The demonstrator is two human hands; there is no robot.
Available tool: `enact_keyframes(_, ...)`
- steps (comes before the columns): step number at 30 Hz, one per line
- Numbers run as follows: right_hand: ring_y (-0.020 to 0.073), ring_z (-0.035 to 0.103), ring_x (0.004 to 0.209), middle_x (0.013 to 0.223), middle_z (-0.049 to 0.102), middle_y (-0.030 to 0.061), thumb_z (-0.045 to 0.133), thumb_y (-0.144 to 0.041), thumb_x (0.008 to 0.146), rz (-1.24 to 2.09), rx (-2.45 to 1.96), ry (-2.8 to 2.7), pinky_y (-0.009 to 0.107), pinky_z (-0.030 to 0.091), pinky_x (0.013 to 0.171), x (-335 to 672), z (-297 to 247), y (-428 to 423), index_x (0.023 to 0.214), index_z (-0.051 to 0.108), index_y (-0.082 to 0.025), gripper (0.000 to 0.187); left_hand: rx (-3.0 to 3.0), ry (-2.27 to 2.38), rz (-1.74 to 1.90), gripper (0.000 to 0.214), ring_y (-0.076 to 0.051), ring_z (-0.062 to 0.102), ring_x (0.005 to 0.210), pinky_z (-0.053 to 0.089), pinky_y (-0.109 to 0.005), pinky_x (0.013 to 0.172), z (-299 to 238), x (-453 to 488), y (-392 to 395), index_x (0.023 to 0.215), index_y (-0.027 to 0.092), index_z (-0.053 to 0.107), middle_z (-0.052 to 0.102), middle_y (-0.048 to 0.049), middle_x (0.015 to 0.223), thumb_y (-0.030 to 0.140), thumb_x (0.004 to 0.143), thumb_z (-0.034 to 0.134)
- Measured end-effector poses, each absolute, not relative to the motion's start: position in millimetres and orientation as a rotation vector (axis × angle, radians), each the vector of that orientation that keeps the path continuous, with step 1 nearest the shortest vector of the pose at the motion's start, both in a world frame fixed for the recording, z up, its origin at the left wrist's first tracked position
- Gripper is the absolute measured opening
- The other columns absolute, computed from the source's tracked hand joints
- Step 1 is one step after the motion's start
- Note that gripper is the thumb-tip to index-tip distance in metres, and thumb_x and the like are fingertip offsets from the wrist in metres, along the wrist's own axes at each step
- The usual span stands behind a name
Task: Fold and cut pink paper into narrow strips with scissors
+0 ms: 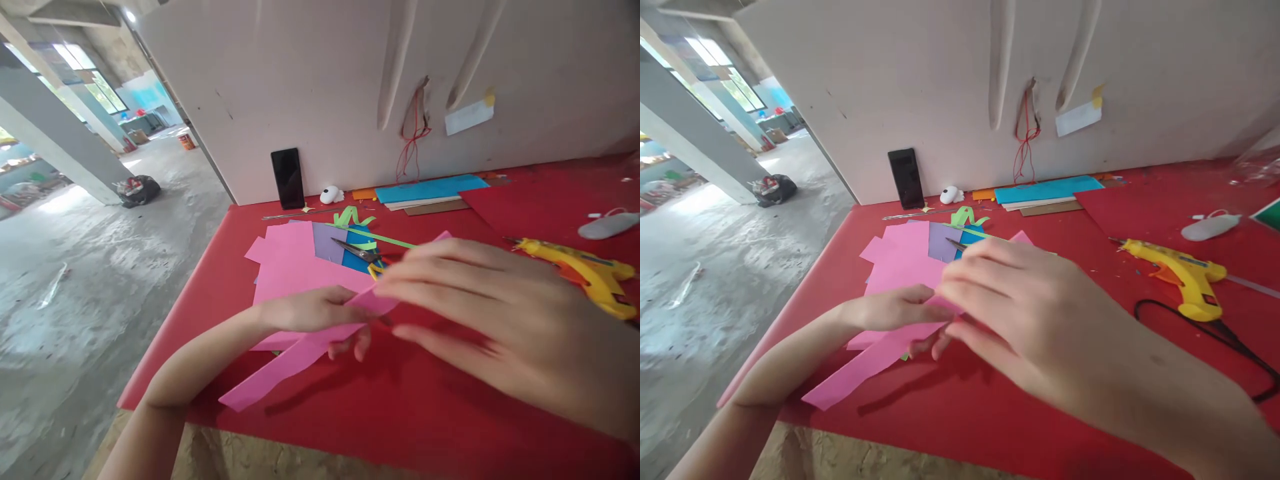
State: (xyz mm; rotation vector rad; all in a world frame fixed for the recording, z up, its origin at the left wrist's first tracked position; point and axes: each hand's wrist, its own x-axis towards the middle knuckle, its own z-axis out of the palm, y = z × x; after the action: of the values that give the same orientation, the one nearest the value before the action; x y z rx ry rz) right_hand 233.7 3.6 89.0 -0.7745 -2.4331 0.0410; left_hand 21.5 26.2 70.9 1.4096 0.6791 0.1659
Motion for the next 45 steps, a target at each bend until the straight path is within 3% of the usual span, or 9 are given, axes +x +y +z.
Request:
enact_keyframes(4,0.0228,0.068,0.085,0.088,0.074,0.0058,0.043,-0.018,0.092,0.140,-0.775,-2.603,0.037,0.053,0.069,236,85,22,0.085,0.072,-0.023,0.030,1.435,0.693,0.057,0.032,-0.008,0.065,0.057,0.053,-0.021,0.061,66,24,23,0.086,0.015,0.066,0.075,-0.0035,0.083,0.033,0.099,0.042)
enact_keyframes(7,0.0212,0.068,0.075,0.081,0.075,0.0026,0.054,-0.027,0.089,0.191,-0.903,-2.562,0.034,0.051,0.063,257,86,40,0.076,0.073,-0.027,0.023,1.404,0.751,0.090,0.026,-0.013,0.073,0.073,0.057,-0.024,0.064,65,18,28,0.099,0.015,0.065,0.075,-0.0095,0.106,0.038,0.095,0.051)
enact_keyframes(11,0.0177,0.065,0.054,0.067,0.074,-0.0010,0.072,-0.035,0.079,-0.029,-1.153,-2.416,0.029,0.045,0.044,306,90,68,0.072,0.073,-0.034,0.007,1.578,0.874,0.061,0.034,-0.016,0.075,0.083,0.057,-0.020,0.067,75,-2,44,0.097,0.015,0.068,0.077,-0.0092,0.093,0.046,0.092,0.055)
enact_keyframes(15,0.0147,0.055,0.037,0.052,0.067,-0.0026,0.075,-0.052,0.073,-0.200,-1.224,-2.340,0.025,0.036,0.029,349,85,93,0.067,0.071,-0.038,0.015,1.588,0.952,0.186,0.040,-0.017,0.075,0.076,0.055,-0.018,0.053,89,-14,54,0.091,0.015,0.069,0.077,-0.0103,0.096,0.053,0.087,0.059)
enact_keyframes(19,0.0142,0.051,0.033,0.045,0.062,-0.0037,0.078,-0.048,0.070,-0.247,-1.267,-2.357,0.027,0.022,0.021,351,84,95,0.064,0.070,-0.037,0.015,1.623,1.076,0.348,0.038,-0.014,0.073,0.064,0.056,-0.019,0.050,95,-12,50,0.086,0.012,0.068,0.077,-0.0116,0.094,0.049,0.087,0.061)
enact_keyframes(22,0.0188,0.063,0.047,0.060,0.071,-0.0022,0.079,-0.038,0.070,-0.134,-1.254,-2.337,0.028,0.028,0.025,317,88,75,0.076,0.072,-0.036,0.009,1.704,1.075,0.426,0.032,-0.011,0.069,0.055,0.057,-0.019,0.051,92,-5,42,0.085,0.011,0.066,0.077,-0.0116,0.095,0.041,0.093,0.054)
enact_keyframes(26,0.0204,0.073,0.077,0.088,0.078,-0.0001,0.064,-0.027,0.084,0.181,-1.019,-2.312,0.028,0.057,0.061,255,93,35,0.088,0.074,-0.027,0.011,1.974,1.084,0.454,0.029,-0.007,0.061,0.046,0.051,-0.016,0.051,84,7,28,0.086,0.012,0.068,0.071,-0.0022,0.066,0.028,0.097,0.046)
enact_keyframes(35,0.0135,0.072,0.065,0.076,0.077,-0.0004,0.063,-0.004,0.077,0.314,-0.896,-2.150,0.019,0.054,0.057,208,83,6,0.077,0.076,-0.017,0.018,2.373,0.998,0.579,0.026,-0.003,0.042,0.043,0.033,-0.014,0.043,84,24,0,0.068,0.014,0.054,0.049,0.0068,0.053,0.005,0.091,0.046)
enact_keyframes(45,0.0114,0.066,0.056,0.065,0.073,-0.0017,0.065,0.001,0.066,0.294,-0.940,-2.130,0.019,0.048,0.050,207,84,6,0.065,0.071,-0.016,0.017,2.405,0.931,0.713,0.028,-0.003,0.048,0.042,0.038,-0.013,0.042,80,24,-1,0.071,0.010,0.060,0.055,0.0044,0.052,0.007,0.092,0.042)
